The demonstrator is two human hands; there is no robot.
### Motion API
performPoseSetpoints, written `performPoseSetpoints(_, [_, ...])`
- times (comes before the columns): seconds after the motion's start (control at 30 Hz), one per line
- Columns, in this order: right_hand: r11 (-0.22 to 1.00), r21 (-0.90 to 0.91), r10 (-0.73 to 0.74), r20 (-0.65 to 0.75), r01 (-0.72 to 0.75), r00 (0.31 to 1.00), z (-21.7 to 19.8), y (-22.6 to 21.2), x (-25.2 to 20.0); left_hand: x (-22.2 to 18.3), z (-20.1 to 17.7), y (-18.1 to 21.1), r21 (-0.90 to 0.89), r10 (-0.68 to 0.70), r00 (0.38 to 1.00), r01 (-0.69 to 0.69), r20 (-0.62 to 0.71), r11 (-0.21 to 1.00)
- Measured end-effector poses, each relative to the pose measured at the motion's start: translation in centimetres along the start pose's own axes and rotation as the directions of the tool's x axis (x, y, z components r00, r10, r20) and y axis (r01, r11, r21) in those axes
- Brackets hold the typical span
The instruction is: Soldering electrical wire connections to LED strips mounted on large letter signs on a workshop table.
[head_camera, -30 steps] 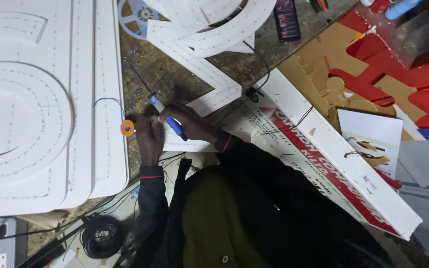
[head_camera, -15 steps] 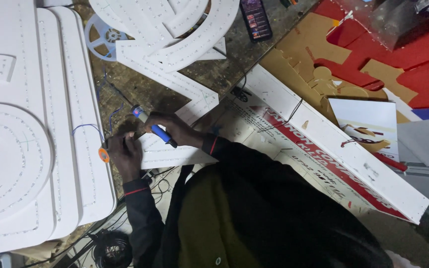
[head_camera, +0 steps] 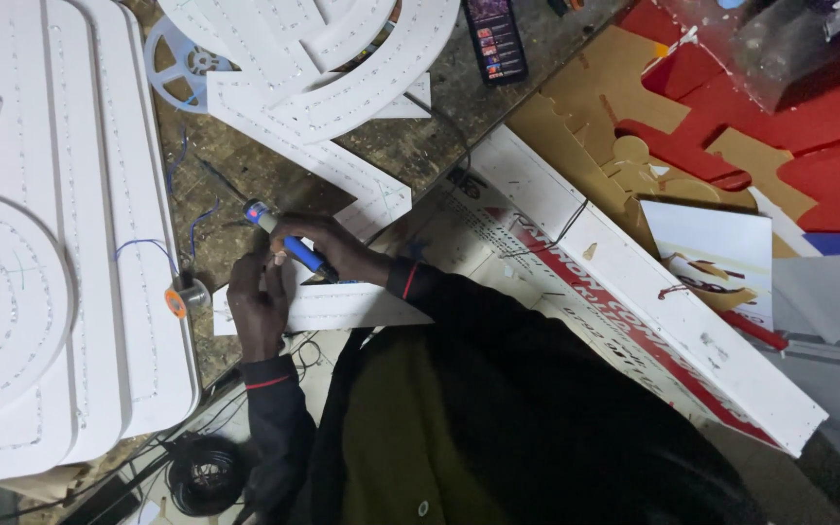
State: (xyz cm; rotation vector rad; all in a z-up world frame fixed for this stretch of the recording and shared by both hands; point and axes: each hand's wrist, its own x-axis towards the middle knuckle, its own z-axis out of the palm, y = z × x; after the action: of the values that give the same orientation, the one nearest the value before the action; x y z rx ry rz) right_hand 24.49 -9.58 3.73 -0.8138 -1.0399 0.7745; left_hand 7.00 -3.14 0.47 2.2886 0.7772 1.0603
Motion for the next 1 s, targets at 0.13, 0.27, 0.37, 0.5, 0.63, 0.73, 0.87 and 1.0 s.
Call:
performPoseSetpoints(0.13, [0.98, -0.16, -0.107, 0.095, 0.122, 0.99, -2.4, 6.9, -0.6, -2.3, 1.5, -5.2, 0.061, -0.007, 1.0, 0.009, -0.03, 0.998])
performPoseSetpoints(0.27, [0.987, -0.095, -0.109, 0.167, 0.126, 0.98, -3.5, 7.3, -0.7, -3.1, 0.5, -6.7, 0.069, -0.05, 0.992, 0.058, -0.114, 0.996])
performPoseSetpoints(0.37, [0.977, -0.161, -0.098, 0.225, 0.136, 0.969, -4.8, 7.1, -0.1, -3.0, -0.2, -6.3, 0.057, -0.102, 0.973, 0.116, -0.207, 0.992])
performPoseSetpoints(0.5, [0.932, -0.337, -0.052, 0.247, 0.136, 0.968, -6.6, 6.2, 0.4, -1.2, -2.8, -1.2, 0.024, -0.219, 0.925, 0.238, -0.312, 0.971])
performPoseSetpoints(0.63, [0.924, -0.362, -0.002, 0.323, 0.125, 0.947, -6.9, 4.7, 0.3, -4.4, -2.6, -4.7, 0.032, -0.278, 0.881, 0.313, -0.383, 0.949])
performPoseSetpoints(0.73, [0.948, -0.307, 0.038, 0.364, 0.082, 0.931, -6.6, 4.0, 0.4, -6.1, -1.8, -7.5, 0.005, -0.26, 0.853, 0.294, -0.453, 0.956])
performPoseSetpoints(0.87, [0.963, -0.254, 0.007, 0.35, 0.087, 0.937, -6.7, 4.7, 0.1, -6.1, -1.9, -8.1, 0.058, -0.148, 0.859, 0.201, -0.49, 0.978])
performPoseSetpoints(1.0, [0.89, -0.397, -0.037, 0.43, 0.226, 0.902, -5.8, 4.8, 0.0, -4.3, -2.5, -3.9, 0.181, -0.079, 0.878, 0.184, -0.471, 0.966])
